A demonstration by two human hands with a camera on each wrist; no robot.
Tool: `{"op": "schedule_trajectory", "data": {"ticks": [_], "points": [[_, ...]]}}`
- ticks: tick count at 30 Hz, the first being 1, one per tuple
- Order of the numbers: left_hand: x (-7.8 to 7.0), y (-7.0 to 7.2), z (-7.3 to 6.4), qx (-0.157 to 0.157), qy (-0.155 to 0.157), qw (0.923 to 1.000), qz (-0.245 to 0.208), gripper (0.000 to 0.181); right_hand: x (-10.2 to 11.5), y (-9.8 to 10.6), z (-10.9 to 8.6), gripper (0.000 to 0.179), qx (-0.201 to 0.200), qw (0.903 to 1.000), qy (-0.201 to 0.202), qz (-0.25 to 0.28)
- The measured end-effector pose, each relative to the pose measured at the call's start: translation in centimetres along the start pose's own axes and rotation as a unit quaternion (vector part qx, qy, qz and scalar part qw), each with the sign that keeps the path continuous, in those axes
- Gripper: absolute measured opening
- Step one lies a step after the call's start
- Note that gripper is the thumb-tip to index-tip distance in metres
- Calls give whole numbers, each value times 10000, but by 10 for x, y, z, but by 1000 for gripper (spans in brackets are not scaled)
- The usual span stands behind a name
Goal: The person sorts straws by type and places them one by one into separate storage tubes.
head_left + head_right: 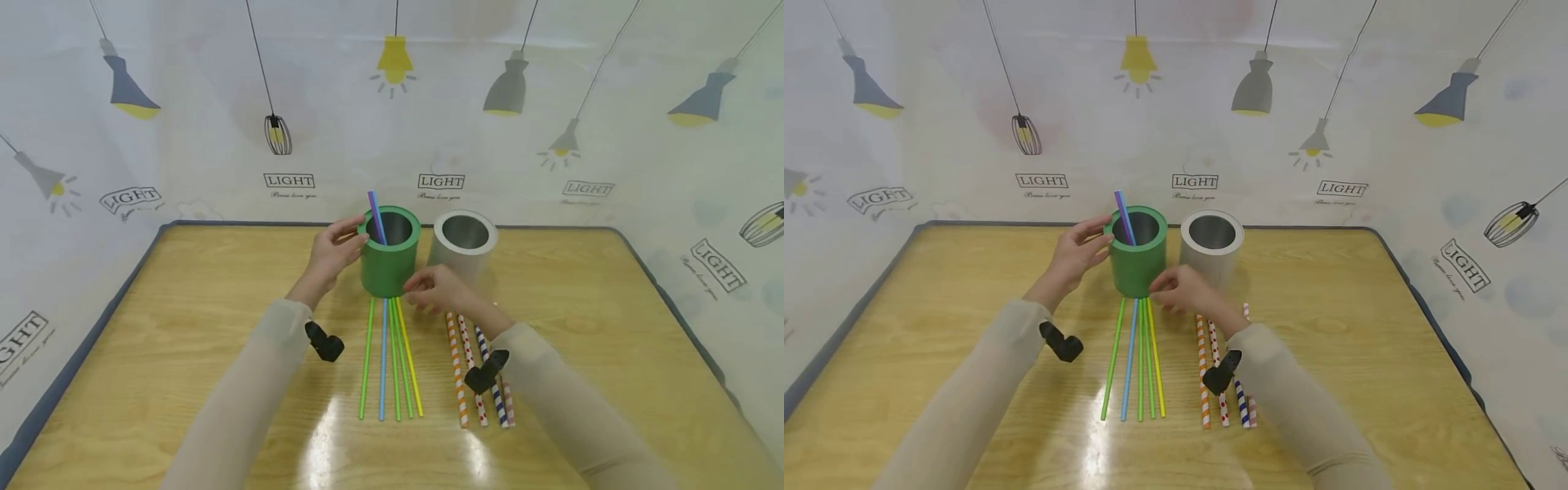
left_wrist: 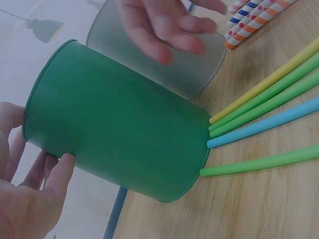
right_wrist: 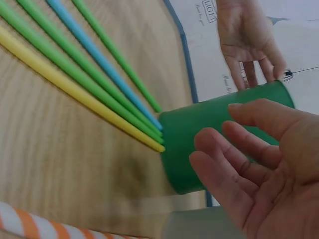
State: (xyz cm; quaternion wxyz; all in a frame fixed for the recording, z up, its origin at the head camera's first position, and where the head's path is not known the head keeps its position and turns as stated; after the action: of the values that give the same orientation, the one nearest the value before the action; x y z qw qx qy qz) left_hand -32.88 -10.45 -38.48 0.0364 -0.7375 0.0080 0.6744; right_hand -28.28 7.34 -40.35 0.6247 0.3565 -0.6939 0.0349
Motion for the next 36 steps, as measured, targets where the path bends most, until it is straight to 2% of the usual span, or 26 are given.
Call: {"op": "schedule_trajectory", "data": {"ticks": [7,13,16,25,36], "points": [[-1,0,-2,20,17,10000,-30,42,-28,-15,6,20,-237,9987,-447,-11],[-2,0,-1,40,-8,10000,-38,42,-45,-23,6,17,-486,9922,-964,618],[-2,-1,-1,44,-25,10000,-31,42,-50,-26,7,16,-627,9890,-1109,747],[0,0,-2,-14,-27,10000,2,41,-59,-33,9,15,-882,9863,-1235,642],[-1,1,-3,-7,-11,10000,2,41,-58,-33,7,15,-1182,9835,-1268,509]]}}
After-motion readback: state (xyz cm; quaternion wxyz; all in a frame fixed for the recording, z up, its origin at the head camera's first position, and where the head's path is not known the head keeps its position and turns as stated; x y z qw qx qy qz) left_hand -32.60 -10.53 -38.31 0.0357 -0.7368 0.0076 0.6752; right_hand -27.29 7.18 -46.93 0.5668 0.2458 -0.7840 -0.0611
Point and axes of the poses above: each hand's wrist, its own z-axis towards the middle knuckle, its own y-axis out of the back of the hand, x = y × z, the point moved 8 cm from there along z, towards the middle knuckle, and after that the axes turned 2 degrees about z, right-handed, at the moved point
